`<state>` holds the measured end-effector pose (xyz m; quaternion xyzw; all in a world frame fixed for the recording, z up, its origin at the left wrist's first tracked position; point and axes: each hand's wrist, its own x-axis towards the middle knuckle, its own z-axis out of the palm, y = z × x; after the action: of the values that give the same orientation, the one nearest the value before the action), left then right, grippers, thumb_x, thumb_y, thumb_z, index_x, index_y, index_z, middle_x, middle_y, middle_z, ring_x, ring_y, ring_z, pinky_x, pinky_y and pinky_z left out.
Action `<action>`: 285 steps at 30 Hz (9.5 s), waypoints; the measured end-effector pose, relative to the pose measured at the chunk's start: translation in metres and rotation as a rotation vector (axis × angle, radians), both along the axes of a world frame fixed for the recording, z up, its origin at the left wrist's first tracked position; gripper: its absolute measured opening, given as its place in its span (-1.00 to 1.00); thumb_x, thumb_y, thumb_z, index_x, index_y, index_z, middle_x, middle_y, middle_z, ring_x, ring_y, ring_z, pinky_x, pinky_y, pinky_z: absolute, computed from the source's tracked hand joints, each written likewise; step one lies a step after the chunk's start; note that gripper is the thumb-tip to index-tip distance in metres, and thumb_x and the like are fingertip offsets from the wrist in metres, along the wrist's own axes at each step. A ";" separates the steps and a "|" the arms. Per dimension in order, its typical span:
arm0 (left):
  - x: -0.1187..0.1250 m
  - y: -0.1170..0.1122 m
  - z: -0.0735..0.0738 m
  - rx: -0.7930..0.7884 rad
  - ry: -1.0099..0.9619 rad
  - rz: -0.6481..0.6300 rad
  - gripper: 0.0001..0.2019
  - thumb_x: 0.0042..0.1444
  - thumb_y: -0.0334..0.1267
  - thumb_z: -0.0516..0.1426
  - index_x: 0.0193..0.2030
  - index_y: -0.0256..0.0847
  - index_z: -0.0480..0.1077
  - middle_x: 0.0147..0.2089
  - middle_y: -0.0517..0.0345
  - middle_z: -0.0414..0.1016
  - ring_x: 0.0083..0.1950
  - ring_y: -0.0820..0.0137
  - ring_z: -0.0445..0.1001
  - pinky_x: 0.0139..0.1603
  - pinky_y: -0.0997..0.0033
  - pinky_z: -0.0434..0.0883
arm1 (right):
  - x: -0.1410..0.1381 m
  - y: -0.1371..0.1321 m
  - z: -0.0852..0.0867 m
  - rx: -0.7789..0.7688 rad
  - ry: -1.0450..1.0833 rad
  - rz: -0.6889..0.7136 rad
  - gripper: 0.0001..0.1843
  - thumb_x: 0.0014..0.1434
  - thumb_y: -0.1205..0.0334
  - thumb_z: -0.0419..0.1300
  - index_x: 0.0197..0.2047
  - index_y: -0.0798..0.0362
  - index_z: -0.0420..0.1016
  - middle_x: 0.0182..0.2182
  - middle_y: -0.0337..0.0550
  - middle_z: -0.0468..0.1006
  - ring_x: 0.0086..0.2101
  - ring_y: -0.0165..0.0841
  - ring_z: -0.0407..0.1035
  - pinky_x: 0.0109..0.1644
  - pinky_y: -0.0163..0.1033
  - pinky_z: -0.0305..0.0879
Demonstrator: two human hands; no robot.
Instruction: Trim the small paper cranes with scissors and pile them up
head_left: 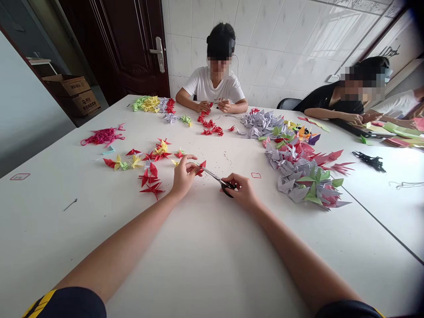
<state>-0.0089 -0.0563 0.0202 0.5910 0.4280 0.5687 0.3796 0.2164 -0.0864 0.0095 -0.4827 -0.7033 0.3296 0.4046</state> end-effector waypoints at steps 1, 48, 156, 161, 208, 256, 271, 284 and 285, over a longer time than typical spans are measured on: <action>0.000 0.000 0.000 -0.001 -0.002 -0.001 -0.70 0.13 -0.12 0.22 -0.08 -0.16 0.27 -0.42 0.23 0.51 -0.41 0.38 0.56 -0.27 0.39 0.45 | 0.000 0.000 0.000 -0.009 0.006 0.005 -0.82 -0.01 0.25 0.21 -0.27 0.00 0.52 -0.44 -0.19 0.62 -0.41 -0.32 0.35 -0.33 -0.23 0.19; 0.001 -0.002 -0.001 0.004 0.024 -0.052 -0.61 0.12 -0.01 0.24 -0.03 -0.20 0.36 -0.39 0.14 0.56 -0.34 0.34 0.60 -0.22 0.38 0.49 | -0.005 -0.002 -0.002 0.115 -0.075 -0.047 -0.87 -0.02 0.24 0.25 -0.32 0.01 0.51 -0.48 -0.23 0.53 -0.46 -0.39 0.21 -0.38 -0.28 0.14; 0.005 -0.005 -0.002 -0.029 0.036 -0.122 -0.60 0.11 -0.10 0.25 0.04 -0.18 0.34 -0.38 0.14 0.57 -0.35 0.32 0.60 -0.25 0.40 0.47 | -0.010 -0.007 0.005 0.086 -0.067 0.032 -0.74 -0.01 0.12 0.33 -0.31 -0.02 0.34 -0.47 -0.33 0.31 -0.48 -0.43 0.07 -0.38 -0.28 0.07; 0.006 -0.005 -0.001 -0.032 0.025 -0.123 -0.59 0.11 -0.10 0.25 0.05 -0.19 0.34 -0.40 0.14 0.56 -0.34 0.33 0.60 -0.28 0.42 0.46 | -0.010 -0.007 0.006 0.090 -0.068 0.032 -0.76 -0.01 0.16 0.32 -0.32 -0.01 0.34 -0.47 -0.34 0.31 -0.48 -0.44 0.07 -0.38 -0.29 0.07; -0.002 0.009 -0.009 0.043 -0.084 0.103 -0.96 0.11 -0.30 0.16 -0.30 -0.20 0.41 -0.33 0.15 0.52 -0.34 0.44 0.51 -0.22 0.41 0.44 | 0.011 0.005 -0.006 -0.088 0.116 0.092 -0.82 0.01 0.26 0.27 -0.25 0.00 0.43 -0.42 -0.21 0.60 -0.33 -0.23 0.56 -0.31 -0.24 0.30; -0.001 0.008 -0.006 0.055 -0.082 0.142 -0.95 0.09 -0.28 0.15 -0.32 -0.20 0.41 -0.35 0.15 0.48 -0.37 0.47 0.46 -0.23 0.39 0.44 | 0.005 0.004 -0.008 0.004 0.010 0.022 -0.80 0.00 0.31 0.21 -0.23 0.00 0.46 -0.40 -0.20 0.65 -0.36 -0.28 0.49 -0.26 -0.18 0.33; -0.002 0.005 -0.003 0.050 -0.029 0.174 -0.85 0.10 -0.21 0.21 -0.24 -0.22 0.46 -0.27 0.08 0.55 -0.23 0.38 0.51 -0.14 0.39 0.46 | -0.001 0.001 -0.003 0.133 -0.109 -0.096 -0.84 -0.02 0.29 0.16 -0.30 -0.03 0.45 -0.42 -0.21 0.62 -0.40 -0.31 0.42 -0.33 -0.24 0.26; -0.003 0.008 -0.007 0.053 -0.011 0.177 -0.80 0.07 -0.14 0.23 -0.26 -0.24 0.47 -0.30 0.07 0.55 -0.28 0.40 0.50 -0.18 0.40 0.45 | 0.000 0.000 -0.008 0.374 -0.293 -0.123 -0.84 0.05 0.32 0.14 -0.28 -0.02 0.50 -0.38 -0.16 0.57 -0.45 -0.37 0.36 -0.39 -0.29 0.22; -0.003 0.009 -0.007 0.050 -0.012 0.177 -0.79 0.07 -0.14 0.23 -0.26 -0.24 0.47 -0.30 0.07 0.55 -0.28 0.40 0.50 -0.18 0.40 0.45 | 0.001 0.001 -0.009 0.400 -0.307 -0.125 -0.84 0.06 0.32 0.14 -0.27 -0.02 0.50 -0.36 -0.16 0.58 -0.45 -0.37 0.37 -0.40 -0.29 0.22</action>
<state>-0.0119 -0.0474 0.0132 0.5567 0.4621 0.6140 0.3157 0.2172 -0.0857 0.0003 -0.4800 -0.7766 0.0813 0.3999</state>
